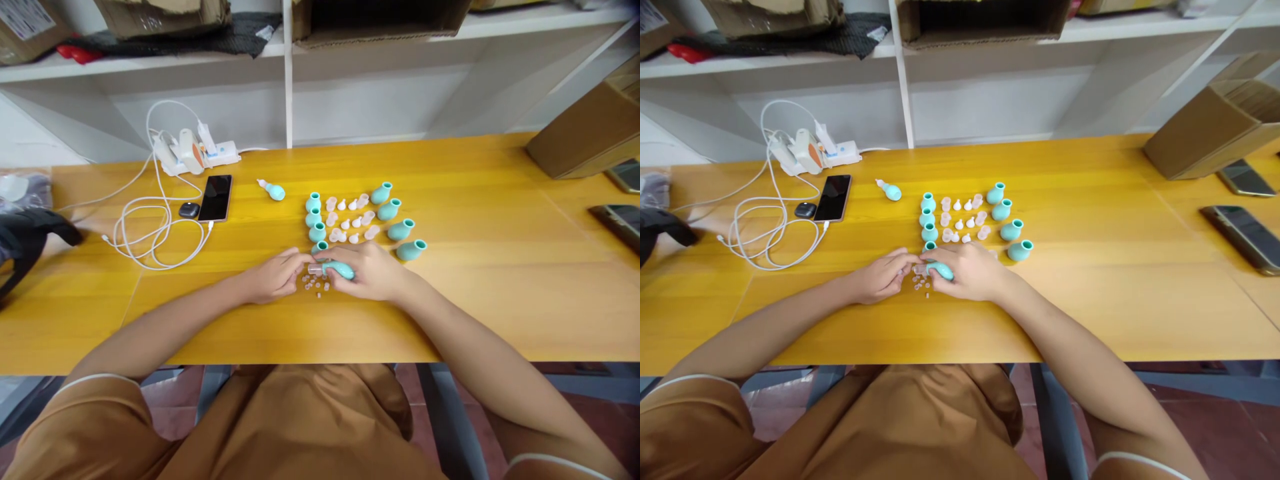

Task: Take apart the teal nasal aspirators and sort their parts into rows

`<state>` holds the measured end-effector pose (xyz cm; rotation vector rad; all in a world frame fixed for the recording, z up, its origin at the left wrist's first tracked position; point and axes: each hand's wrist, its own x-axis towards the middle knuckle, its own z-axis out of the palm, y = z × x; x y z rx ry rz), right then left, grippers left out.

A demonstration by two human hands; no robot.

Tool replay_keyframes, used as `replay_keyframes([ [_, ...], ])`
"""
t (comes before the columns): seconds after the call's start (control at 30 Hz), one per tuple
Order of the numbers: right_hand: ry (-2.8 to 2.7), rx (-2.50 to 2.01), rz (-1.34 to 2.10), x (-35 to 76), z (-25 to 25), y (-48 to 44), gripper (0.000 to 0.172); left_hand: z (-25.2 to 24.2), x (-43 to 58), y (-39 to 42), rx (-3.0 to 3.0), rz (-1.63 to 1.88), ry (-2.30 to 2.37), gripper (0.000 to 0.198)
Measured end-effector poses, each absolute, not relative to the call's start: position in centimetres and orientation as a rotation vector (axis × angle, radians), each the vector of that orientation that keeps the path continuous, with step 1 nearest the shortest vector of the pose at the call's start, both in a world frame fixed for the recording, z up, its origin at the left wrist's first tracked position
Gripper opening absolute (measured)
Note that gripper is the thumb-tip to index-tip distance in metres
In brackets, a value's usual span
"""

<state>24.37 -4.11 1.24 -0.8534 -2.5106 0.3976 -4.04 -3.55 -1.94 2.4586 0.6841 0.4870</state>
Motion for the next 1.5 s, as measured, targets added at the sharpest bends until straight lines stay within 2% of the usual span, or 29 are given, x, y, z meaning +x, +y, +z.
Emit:
replay_keyframes([
  [0.17,-2.486,-0.862,0.419,24.5,1.3,-4.1,0.036,-1.8,-4.3,-3.5,2.298,0.530,0.710,0.048],
  [0.33,-2.449,-0.878,0.435,24.6,1.3,-4.1,0.034,-1.7,-4.6,-3.3,2.072,0.642,0.731,0.013],
  [0.37,-2.448,-0.886,0.438,24.6,1.3,-4.1,0.034,-1.6,-4.7,-3.3,2.051,0.654,0.746,0.012],
  [0.57,-2.435,-0.880,0.442,24.7,1.2,-4.1,0.033,-1.5,-4.8,-3.3,2.040,0.651,0.772,0.030],
  [0.77,-2.438,-0.892,0.436,24.7,1.3,-4.2,0.034,-1.5,-4.9,-3.3,2.057,0.578,0.792,0.022],
  [0.97,-2.441,-0.877,0.422,24.6,1.2,-4.2,0.033,-1.3,-4.9,-3.3,2.072,0.585,0.728,0.026],
  [1.17,-2.457,-0.918,0.408,24.6,1.1,-4.3,0.032,-1.7,-4.7,-3.4,2.078,0.552,0.777,0.017],
  [1.5,-2.443,-0.869,0.378,24.6,1.3,-4.2,0.034,-0.6,-4.6,-3.5,2.077,0.488,0.760,0.014],
])
